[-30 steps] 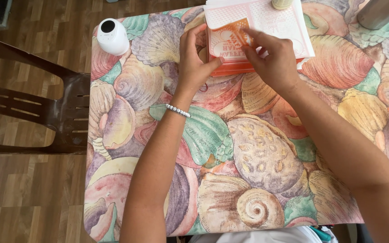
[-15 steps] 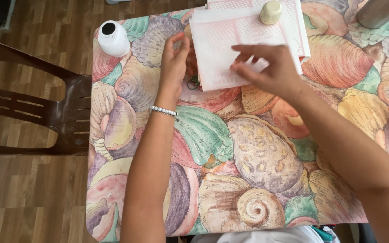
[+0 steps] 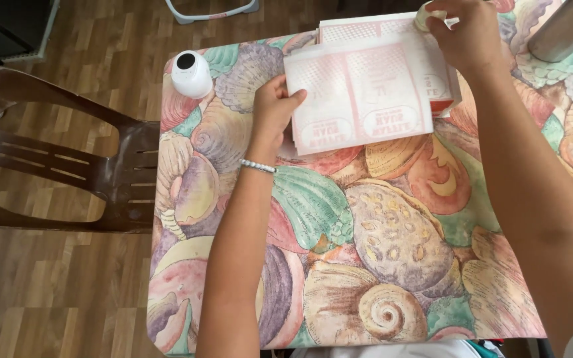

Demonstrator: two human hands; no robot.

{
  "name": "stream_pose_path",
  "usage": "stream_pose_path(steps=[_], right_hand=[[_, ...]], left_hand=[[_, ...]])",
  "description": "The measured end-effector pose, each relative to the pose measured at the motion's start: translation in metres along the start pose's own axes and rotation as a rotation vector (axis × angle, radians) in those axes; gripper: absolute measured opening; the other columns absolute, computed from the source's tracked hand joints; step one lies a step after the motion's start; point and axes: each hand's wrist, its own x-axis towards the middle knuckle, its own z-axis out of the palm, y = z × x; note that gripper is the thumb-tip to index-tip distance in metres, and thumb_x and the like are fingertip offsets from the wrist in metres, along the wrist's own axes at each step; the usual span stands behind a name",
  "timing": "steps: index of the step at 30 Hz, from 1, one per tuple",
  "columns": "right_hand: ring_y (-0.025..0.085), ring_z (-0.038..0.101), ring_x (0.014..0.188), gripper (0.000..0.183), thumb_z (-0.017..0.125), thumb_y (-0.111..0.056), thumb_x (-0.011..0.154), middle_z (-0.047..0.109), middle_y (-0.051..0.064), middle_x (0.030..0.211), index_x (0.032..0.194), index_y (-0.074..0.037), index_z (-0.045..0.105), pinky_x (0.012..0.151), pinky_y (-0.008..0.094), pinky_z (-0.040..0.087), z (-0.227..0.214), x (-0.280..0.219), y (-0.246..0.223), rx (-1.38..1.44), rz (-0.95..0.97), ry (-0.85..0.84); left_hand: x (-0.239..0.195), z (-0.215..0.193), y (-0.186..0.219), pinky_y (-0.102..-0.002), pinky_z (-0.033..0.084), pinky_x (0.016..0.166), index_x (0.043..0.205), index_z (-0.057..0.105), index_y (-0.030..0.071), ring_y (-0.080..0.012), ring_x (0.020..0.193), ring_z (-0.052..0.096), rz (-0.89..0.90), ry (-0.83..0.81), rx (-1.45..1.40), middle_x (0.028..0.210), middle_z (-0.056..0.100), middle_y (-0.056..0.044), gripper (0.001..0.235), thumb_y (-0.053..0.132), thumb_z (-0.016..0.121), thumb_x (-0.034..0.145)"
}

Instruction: Manually folding flat paper templates into bags and stacking them on a table.

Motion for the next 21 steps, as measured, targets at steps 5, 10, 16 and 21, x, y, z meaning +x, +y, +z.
stream_pose_path(steps=[5,10,16,21], right_hand=[[0.028,0.071,0.102,0.021,0.072,-0.008,0.115,0.075,0.020,0.119,0.129,0.008,0.076,0.077,0.036,0.058,-0.041,-0.018,-0.068,0.206,0.037,0.154],[0.037,0.058,0.121,0.066,0.056,0.021,0.101,0.053,0.030,0.135,0.160,0.010,0.028,0.105,0.044,0.055,-0.076,-0.062,-0.143,0.625,0.132,0.018],[0.023,0.072,0.119,0.033,0.076,-0.011,0.088,0.072,0.008,0.127,0.119,-0.006,0.065,0.101,0.038,0.066,-0.085,-0.094,-0.148,0.977,0.714,-0.084],[0.020,0.072,0.120,0.025,0.077,-0.010,0.093,0.072,0.005,0.125,0.116,-0.009,0.068,0.107,0.037,0.067,-0.108,-0.113,-0.144,0.817,0.649,-0.002]], left_hand=[[-0.001,-0.013,-0.010,-0.027,0.057,0.078,0.105,0.071,0.007,-0.0128,0.090,0.069,0.129,-0.057,-0.040,0.101,0.076,-0.003,0.013,0.004,0.070,0.092],[-0.009,-0.002,-0.017,-0.032,0.058,0.089,0.123,0.061,0.007,-0.0166,0.103,0.071,0.403,-0.148,-0.157,0.114,0.074,-0.008,0.025,0.010,0.063,0.098],[-0.050,0.031,-0.002,-0.027,0.056,0.074,0.112,0.060,0.009,-0.0158,0.090,0.073,0.524,-0.067,0.004,0.104,0.076,-0.006,0.018,0.019,0.063,0.099],[-0.080,0.049,-0.002,-0.021,0.039,0.066,0.087,0.055,0.013,-0.0049,0.071,0.048,0.576,-0.009,-0.100,0.075,0.055,0.005,0.018,0.024,0.059,0.101]])
